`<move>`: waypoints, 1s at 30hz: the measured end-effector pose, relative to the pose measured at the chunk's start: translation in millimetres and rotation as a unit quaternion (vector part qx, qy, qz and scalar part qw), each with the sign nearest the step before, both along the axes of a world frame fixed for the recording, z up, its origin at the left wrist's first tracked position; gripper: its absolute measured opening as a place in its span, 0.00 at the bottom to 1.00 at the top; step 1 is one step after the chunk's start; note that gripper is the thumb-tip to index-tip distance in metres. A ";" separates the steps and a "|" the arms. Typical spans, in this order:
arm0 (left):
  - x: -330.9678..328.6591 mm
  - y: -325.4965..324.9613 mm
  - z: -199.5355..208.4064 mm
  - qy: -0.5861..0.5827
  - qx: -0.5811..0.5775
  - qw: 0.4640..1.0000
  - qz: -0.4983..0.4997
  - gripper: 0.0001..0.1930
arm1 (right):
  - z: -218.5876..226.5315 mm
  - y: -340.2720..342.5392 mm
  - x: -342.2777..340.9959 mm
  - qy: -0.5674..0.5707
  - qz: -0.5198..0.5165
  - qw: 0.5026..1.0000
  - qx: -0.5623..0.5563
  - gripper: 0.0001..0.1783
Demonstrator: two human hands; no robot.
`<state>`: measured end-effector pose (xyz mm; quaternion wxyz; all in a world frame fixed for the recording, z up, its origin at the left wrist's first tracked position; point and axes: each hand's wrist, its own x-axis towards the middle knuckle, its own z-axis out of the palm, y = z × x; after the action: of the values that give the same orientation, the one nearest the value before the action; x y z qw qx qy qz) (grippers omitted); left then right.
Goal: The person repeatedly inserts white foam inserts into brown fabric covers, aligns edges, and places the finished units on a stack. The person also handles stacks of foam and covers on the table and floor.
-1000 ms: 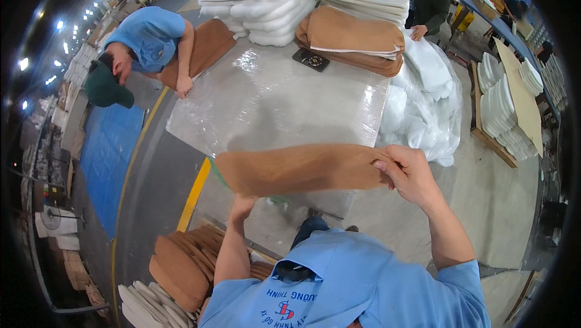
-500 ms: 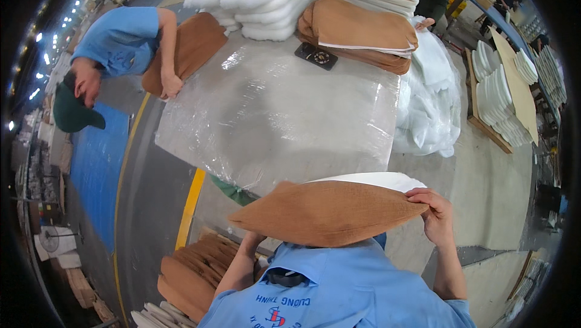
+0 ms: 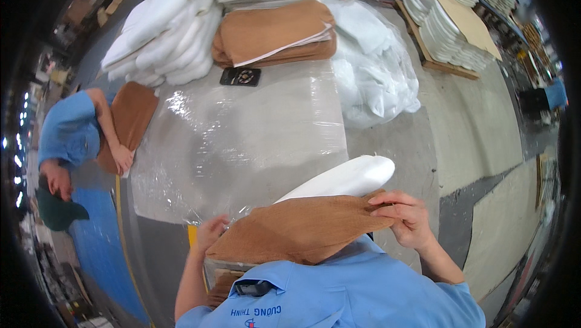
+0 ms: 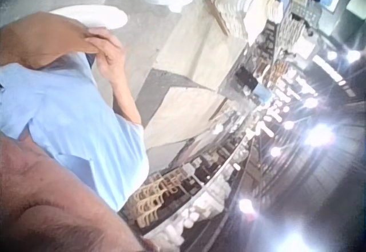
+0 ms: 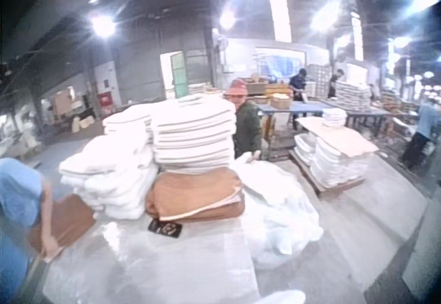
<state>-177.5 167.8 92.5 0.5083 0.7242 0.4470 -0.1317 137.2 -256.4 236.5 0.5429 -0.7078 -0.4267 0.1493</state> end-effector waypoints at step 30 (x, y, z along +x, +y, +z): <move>153.7 -27.7 127.3 0.055 -0.132 0.939 -0.313 0.23 | 3.6 -27.2 -24.4 0.085 -0.063 0.994 0.041 0.16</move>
<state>-23.8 140.1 219.8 0.5069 0.7457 0.2036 -0.3814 112.7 -283.6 240.0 0.6142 -0.6951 -0.3395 0.1561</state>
